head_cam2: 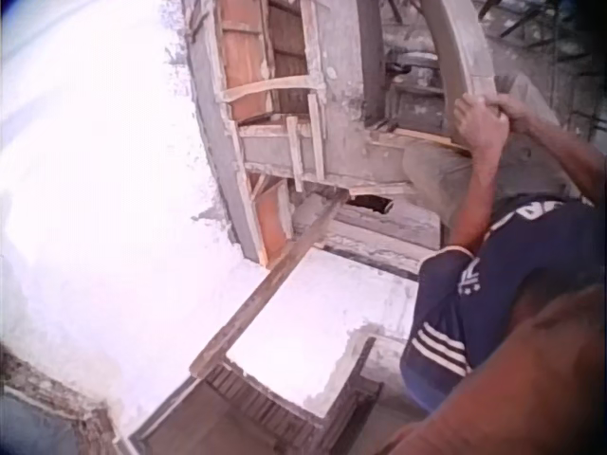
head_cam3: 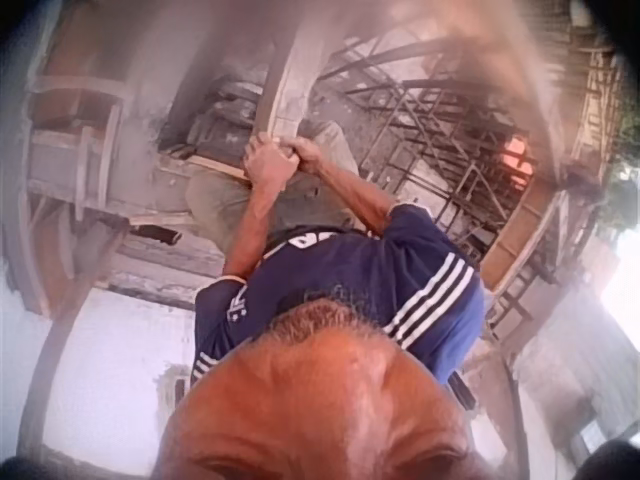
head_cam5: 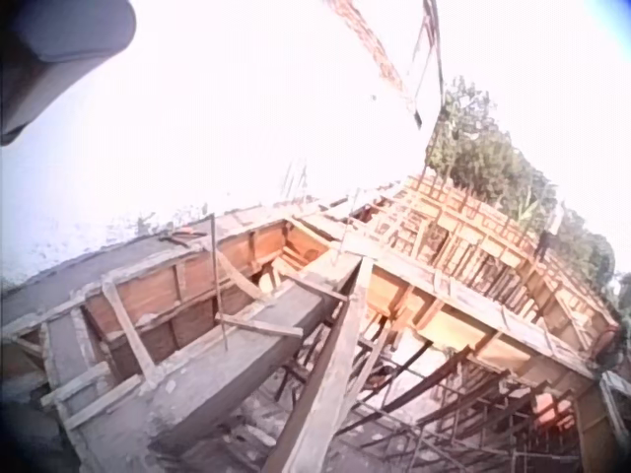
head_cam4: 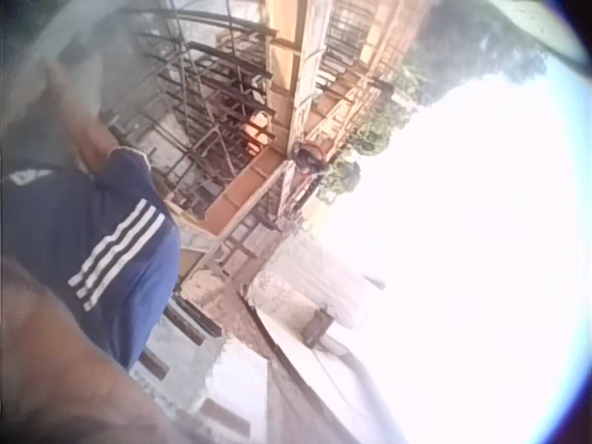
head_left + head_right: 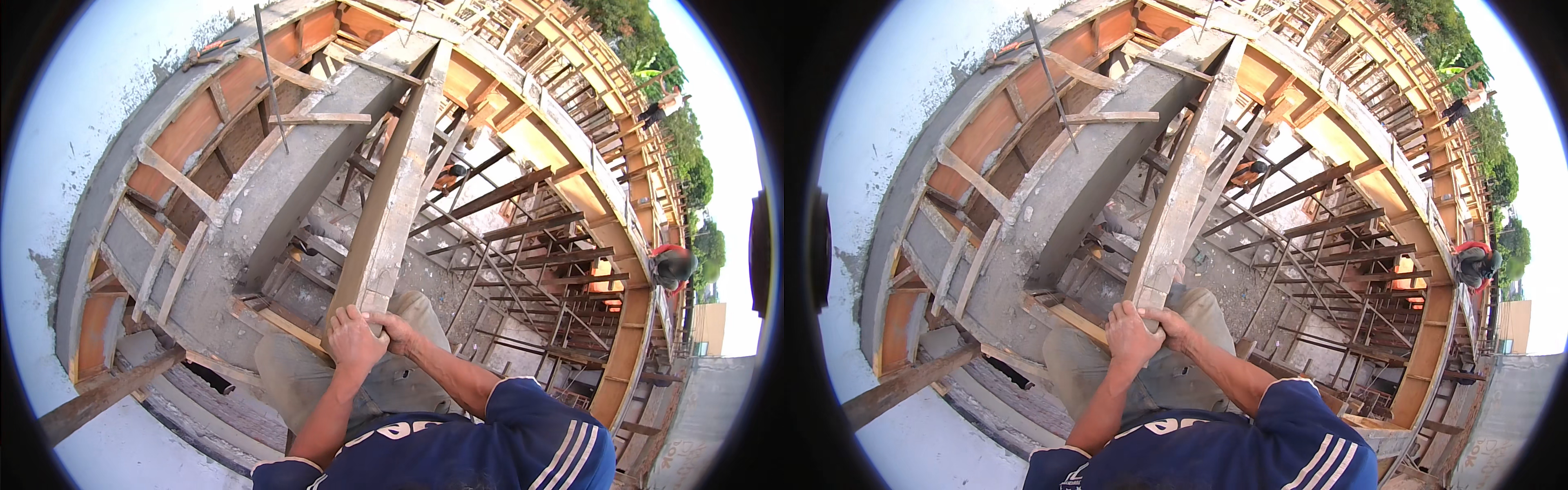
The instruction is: The person removes wooden boards from a concrete beam structure by hand and using a metal rod as a lever.
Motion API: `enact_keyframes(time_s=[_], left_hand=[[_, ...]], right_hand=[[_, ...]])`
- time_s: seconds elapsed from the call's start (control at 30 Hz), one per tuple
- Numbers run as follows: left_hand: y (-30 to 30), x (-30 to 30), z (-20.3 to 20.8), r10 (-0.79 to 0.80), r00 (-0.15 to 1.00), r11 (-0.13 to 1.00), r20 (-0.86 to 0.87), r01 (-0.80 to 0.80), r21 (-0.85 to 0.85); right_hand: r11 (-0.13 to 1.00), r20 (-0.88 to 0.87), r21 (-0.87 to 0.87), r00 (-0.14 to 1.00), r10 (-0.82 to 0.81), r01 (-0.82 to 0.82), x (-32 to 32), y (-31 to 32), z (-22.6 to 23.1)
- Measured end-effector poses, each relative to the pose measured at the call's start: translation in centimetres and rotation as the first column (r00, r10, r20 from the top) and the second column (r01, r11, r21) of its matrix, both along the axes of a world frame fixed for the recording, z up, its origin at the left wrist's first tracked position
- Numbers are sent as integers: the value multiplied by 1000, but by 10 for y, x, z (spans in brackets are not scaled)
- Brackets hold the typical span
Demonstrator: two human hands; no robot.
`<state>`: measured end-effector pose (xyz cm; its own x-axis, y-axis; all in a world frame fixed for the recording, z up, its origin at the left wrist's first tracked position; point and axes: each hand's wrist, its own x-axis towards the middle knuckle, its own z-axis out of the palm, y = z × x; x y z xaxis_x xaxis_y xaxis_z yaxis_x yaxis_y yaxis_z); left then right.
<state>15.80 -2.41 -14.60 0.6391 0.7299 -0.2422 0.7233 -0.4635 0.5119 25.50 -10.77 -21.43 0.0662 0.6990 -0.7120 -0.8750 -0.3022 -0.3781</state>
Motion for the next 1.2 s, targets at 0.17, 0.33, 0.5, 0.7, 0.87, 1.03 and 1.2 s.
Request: enact_keyframes(time_s=[0.17, 0.33, 0.5, 0.7, 0.87, 1.03, 1.2], left_hand=[[2, -23, -47, 11, 999, 998, -44, -13, -61], [-3, -32, -65, 2, 989, 994, -147, -19, -111], [-23, -83, -58, -51, 977, 991, 205, 75, -112], [-27, -82, -15, -174, 724, 983, 668, 164, 79], [-32, -76, 17, -219, 538, 975, 814, 84, 207], [-36, -79, -30, -157, 611, 988, 776, 98, 123], [-34, -77, -34, -106, 552, 987, 827, 161, 19]], right_hand=[[998, 15, -42, 999, -42, 42, -18, 21, -34], [997, -14, -52, 999, -50, 49, -24, 13, -68], [992, -13, -84, 995, -100, 99, -22, 2, -38], [969, -22, 66, 971, -238, 239, -20, -1, 21], [951, 21, 138, 959, -282, 276, -20, -3, 50], [955, -73, 107, 960, -270, 277, -24, -1, 52], [963, -75, 67, 964, -255, 260, -19, -4, 54]])
